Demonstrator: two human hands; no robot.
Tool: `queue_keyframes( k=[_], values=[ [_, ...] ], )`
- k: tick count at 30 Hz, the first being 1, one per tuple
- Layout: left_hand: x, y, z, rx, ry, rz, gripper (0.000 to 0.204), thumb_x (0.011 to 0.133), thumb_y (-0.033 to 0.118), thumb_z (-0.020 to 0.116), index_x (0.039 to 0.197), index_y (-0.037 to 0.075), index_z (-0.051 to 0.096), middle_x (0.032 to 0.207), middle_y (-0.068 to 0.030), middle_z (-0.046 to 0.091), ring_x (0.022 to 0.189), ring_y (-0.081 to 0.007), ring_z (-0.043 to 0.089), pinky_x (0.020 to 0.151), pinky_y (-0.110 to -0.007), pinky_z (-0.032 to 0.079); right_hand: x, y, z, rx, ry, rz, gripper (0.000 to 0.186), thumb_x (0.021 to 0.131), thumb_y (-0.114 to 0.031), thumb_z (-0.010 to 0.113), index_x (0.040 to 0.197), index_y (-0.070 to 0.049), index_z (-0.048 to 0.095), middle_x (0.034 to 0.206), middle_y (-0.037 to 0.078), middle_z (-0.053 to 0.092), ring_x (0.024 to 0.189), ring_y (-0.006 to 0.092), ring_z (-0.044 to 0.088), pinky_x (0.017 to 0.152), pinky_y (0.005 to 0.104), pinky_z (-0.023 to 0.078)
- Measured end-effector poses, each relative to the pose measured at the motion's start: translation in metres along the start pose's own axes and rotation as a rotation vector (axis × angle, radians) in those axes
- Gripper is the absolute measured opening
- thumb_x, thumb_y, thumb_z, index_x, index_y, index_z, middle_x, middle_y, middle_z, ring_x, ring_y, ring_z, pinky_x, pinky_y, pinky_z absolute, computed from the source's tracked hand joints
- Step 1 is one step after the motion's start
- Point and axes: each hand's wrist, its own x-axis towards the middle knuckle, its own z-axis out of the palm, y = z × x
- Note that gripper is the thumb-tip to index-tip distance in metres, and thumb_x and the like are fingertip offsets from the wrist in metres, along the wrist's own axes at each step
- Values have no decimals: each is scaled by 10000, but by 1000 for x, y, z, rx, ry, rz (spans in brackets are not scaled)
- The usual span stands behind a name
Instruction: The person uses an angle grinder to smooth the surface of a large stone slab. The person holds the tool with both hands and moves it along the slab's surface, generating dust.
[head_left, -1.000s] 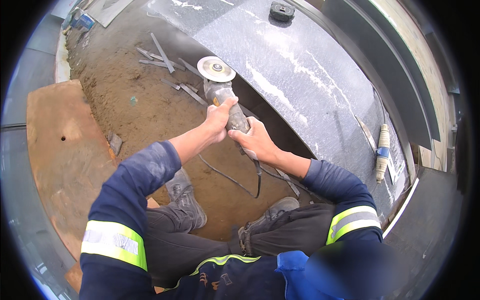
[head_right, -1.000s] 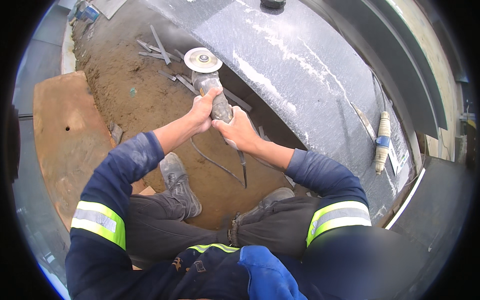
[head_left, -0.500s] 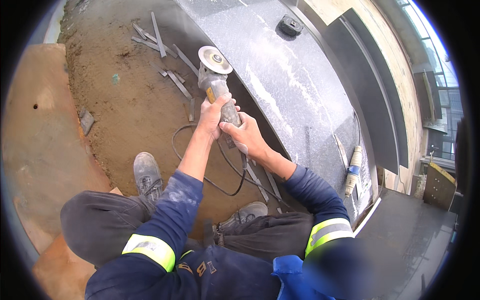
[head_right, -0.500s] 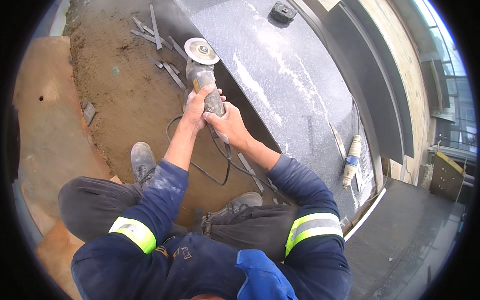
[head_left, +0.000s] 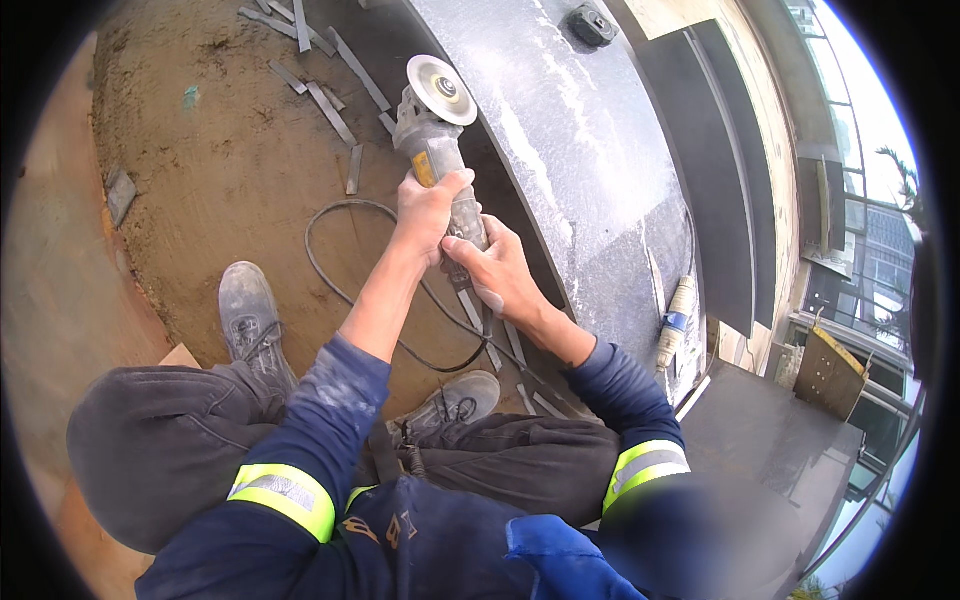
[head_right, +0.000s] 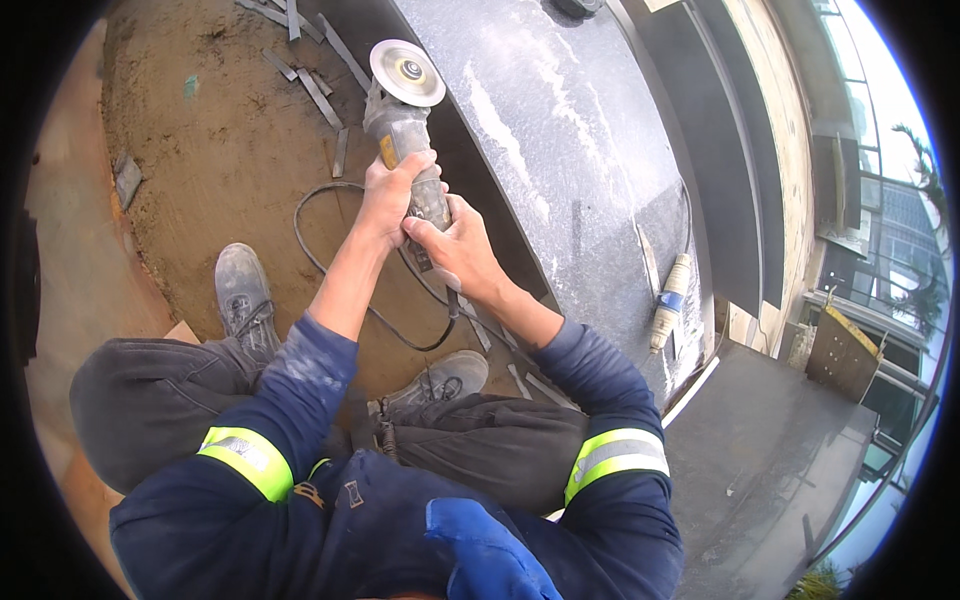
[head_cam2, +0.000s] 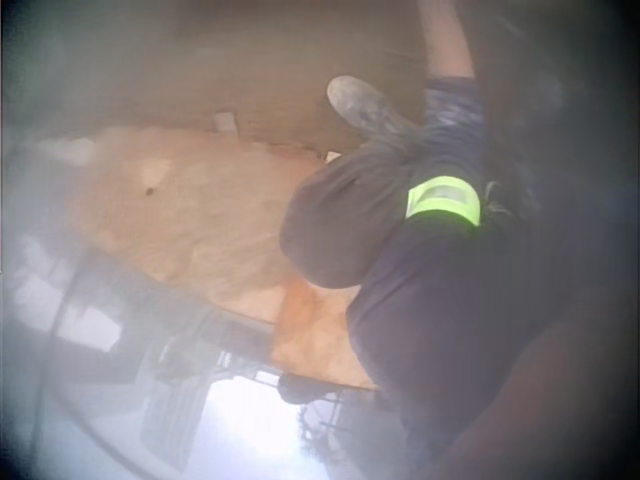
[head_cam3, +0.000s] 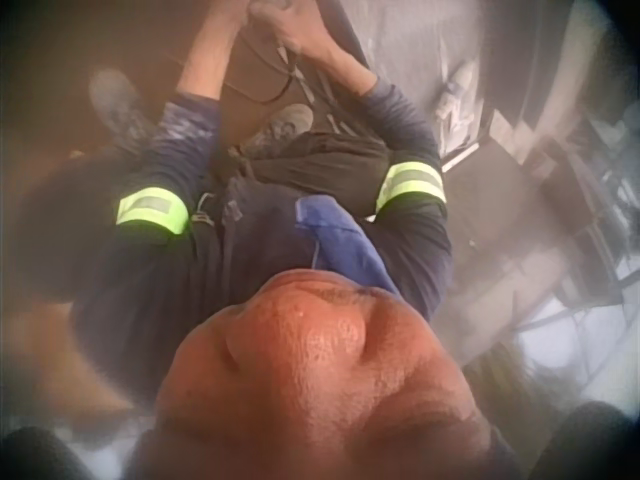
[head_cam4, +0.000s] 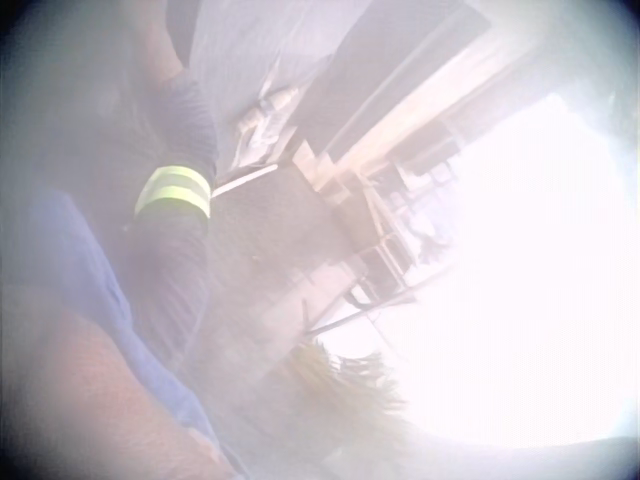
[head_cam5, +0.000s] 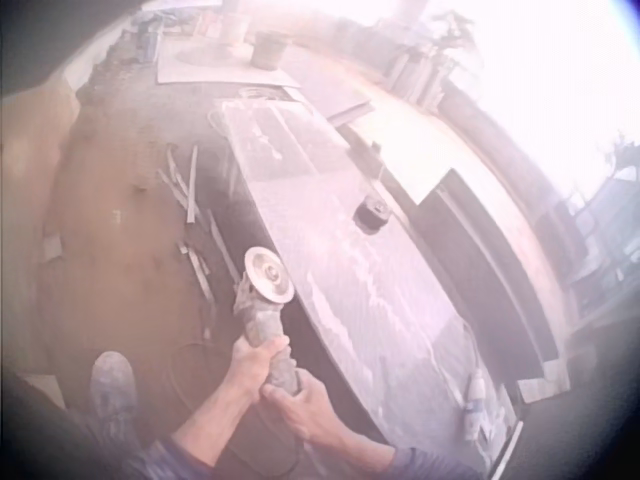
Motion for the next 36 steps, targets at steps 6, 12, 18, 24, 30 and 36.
queue_keyframes(
  k=[6,12,18,24,30,36],
  values=[
    [-11,-7,2,-2,0,8,326,872,169,741,1105,12,575,871,-93,636,647,-196,666,570,-344,580,-13,2,-1,0,9,-4,381,931,-240,721,1144,35,567,910,69,668,755,103,636,653,257,510],
    [-12,-7,4,-12,-3,18,312,872,165,738,1093,9,583,863,-83,633,639,-190,658,569,-347,577,-13,2,-5,-57,5,0,377,936,-243,713,1138,39,567,882,71,673,756,104,638,658,258,509],
    [-7,0,7,-30,22,12,349,848,109,763,1095,-15,549,835,-71,614,599,-162,626,518,-334,539,-6,0,-4,-26,5,7,374,934,-255,711,1136,26,567,896,70,670,750,104,636,655,261,512],
    [8,-3,1,41,36,55,309,865,167,754,1069,3,589,851,-85,638,626,-188,657,551,-336,573,3,-4,-2,-3,-3,13,362,936,-261,707,1127,13,567,912,69,665,748,100,632,630,258,510],
    [13,-2,4,54,58,71,280,866,166,753,1041,11,599,823,-75,637,613,-186,659,542,-334,568,9,-4,-5,4,0,23,367,928,-246,717,1134,15,561,895,68,668,734,97,631,627,254,505],
    [11,7,8,71,61,67,270,867,165,749,1034,14,600,810,-68,631,607,-186,663,531,-337,566,12,-12,-2,11,6,33,397,910,-241,737,1140,27,556,874,58,670,729,90,628,631,241,492]
  ],
)
